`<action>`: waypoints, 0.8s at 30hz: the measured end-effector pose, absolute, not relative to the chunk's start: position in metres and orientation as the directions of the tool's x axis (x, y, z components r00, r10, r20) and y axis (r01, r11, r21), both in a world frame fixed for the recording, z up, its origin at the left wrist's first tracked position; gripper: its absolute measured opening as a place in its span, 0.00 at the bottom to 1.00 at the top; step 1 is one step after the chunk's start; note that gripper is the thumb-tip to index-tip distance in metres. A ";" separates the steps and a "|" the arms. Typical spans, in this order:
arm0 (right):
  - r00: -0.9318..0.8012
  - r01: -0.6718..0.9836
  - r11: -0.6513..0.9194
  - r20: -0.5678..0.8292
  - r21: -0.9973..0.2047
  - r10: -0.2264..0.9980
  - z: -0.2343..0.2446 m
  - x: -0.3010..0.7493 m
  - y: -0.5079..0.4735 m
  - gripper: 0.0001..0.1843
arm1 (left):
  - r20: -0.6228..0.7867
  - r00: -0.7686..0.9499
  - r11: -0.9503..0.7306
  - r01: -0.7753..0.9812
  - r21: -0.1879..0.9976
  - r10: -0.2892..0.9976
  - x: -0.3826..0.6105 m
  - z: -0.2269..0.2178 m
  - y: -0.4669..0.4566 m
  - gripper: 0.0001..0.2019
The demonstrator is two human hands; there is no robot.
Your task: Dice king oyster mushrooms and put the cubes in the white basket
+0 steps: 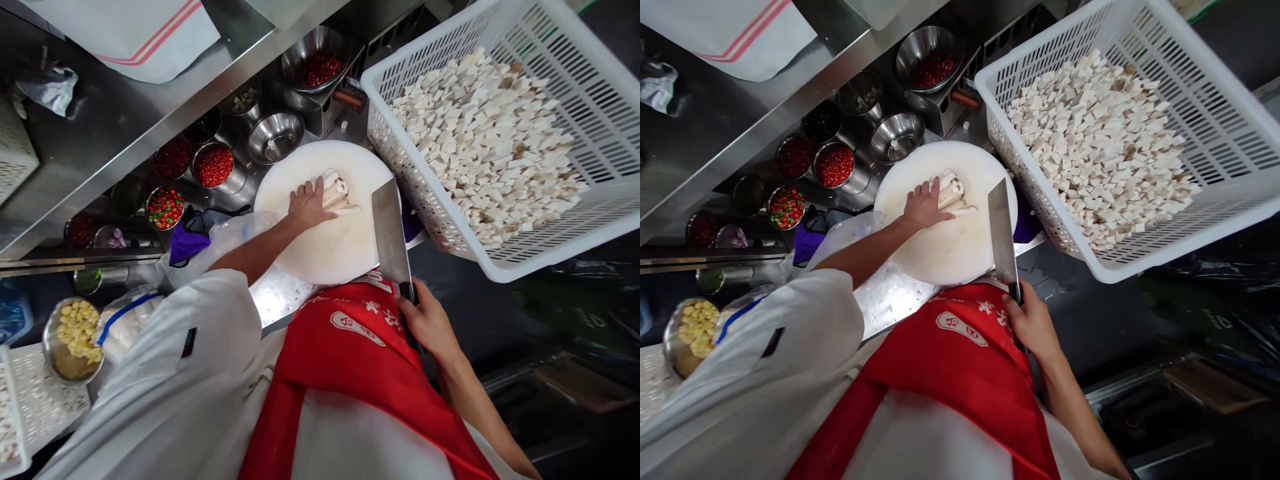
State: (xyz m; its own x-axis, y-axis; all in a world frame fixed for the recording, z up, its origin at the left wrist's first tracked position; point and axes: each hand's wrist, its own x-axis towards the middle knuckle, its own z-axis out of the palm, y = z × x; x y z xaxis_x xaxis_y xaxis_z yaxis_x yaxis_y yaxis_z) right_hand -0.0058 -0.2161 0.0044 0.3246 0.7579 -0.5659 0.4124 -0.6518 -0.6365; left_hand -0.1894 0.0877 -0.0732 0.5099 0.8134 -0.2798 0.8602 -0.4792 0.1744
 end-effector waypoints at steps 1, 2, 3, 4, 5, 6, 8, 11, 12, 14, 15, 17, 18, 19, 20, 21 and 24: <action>0.325 0.453 -0.626 -0.537 -0.635 0.779 0.004 -0.001 -0.207 0.27 | -0.271 0.445 -0.408 0.894 0.184 0.853 -0.184 -0.076 0.090 0.63; 0.321 0.497 -0.598 -0.507 -0.629 0.800 0.003 0.003 -0.197 0.28 | -0.269 0.414 -0.371 0.907 0.199 0.869 -0.181 -0.078 0.093 0.64; 0.313 0.542 -0.570 -0.481 -0.618 0.819 0.002 0.007 -0.186 0.29 | -0.272 0.413 -0.363 0.906 0.216 0.869 -0.181 -0.079 0.096 0.64; 0.299 0.586 -0.540 -0.459 -0.604 0.837 0.001 0.010 -0.174 0.30 | -0.278 0.430 -0.374 0.898 0.232 0.859 -0.183 -0.080 0.098 0.64; 0.283 0.630 -0.510 -0.439 -0.585 0.853 -0.001 0.012 -0.162 0.31 | -0.288 0.452 -0.392 0.887 0.245 0.844 -0.187 -0.080 0.100 0.63; 0.262 0.675 -0.476 -0.420 -0.564 0.869 -0.003 0.014 -0.151 0.32 | -0.300 0.470 -0.405 0.878 0.254 0.830 -0.191 -0.079 0.102 0.61; 0.209 0.755 -0.398 -0.385 -0.521 0.899 -0.005 0.013 -0.130 0.33 | -0.325 0.485 -0.416 0.871 0.262 0.812 -0.199 -0.075 0.103 0.59; 0.101 0.810 -0.296 -0.377 -0.506 0.921 -0.005 0.012 -0.108 0.33 | -0.338 0.475 -0.403 0.876 0.264 0.812 -0.203 -0.069 0.102 0.58; 0.061 0.814 -0.266 -0.380 -0.516 0.923 -0.004 0.013 -0.104 0.33 | -0.338 0.474 -0.400 0.877 0.266 0.813 -0.202 -0.068 0.101 0.58; 0.012 0.816 -0.228 -0.379 -0.531 0.925 -0.004 0.015 -0.097 0.32 | -0.333 0.477 -0.400 0.874 0.277 0.813 -0.199 -0.066 0.099 0.57; 0.006 0.818 -0.220 -0.374 -0.531 0.927 -0.003 0.016 -0.094 0.32 | -0.330 0.483 -0.403 0.870 0.283 0.811 -0.198 -0.066 0.099 0.57; 0.013 0.828 -0.216 -0.367 -0.518 0.930 -0.004 0.019 -0.089 0.32 | -0.319 0.495 -0.414 0.863 0.289 0.809 -0.196 -0.065 0.096 0.59; 0.007 0.833 -0.210 -0.369 -0.513 0.930 -0.005 0.020 -0.086 0.33 | -0.316 0.498 -0.420 0.862 0.285 0.808 -0.195 -0.065 0.095 0.60; -0.011 0.835 -0.197 -0.374 -0.514 0.928 -0.006 0.021 -0.082 0.33 | -0.317 0.500 -0.425 0.862 0.277 0.806 -0.196 -0.064 0.092 0.61; -0.037 0.833 -0.181 -0.380 -0.522 0.924 -0.006 0.022 -0.079 0.33 | -0.319 0.498 -0.429 0.864 0.264 0.806 -0.196 -0.064 0.090 0.62; -0.069 0.826 -0.164 -0.385 -0.540 0.920 -0.007 0.023 -0.076 0.33 | -0.322 0.492 -0.430 0.868 0.248 0.809 -0.198 -0.063 0.086 0.63; -0.146 0.784 -0.134 -0.390 -0.606 0.909 -0.009 0.029 -0.070 0.33 | -0.321 0.464 -0.413 0.885 0.217 0.826 -0.202 -0.065 0.076 0.62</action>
State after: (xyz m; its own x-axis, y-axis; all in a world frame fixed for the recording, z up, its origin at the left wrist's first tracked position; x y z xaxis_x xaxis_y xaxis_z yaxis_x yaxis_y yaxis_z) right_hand 0.0292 -0.0697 -0.0086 -0.1464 0.9089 -0.3904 0.7844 -0.1338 -0.6057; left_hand -0.2023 0.0759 -0.0645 0.4638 0.8255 -0.3215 0.8847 -0.4127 0.2166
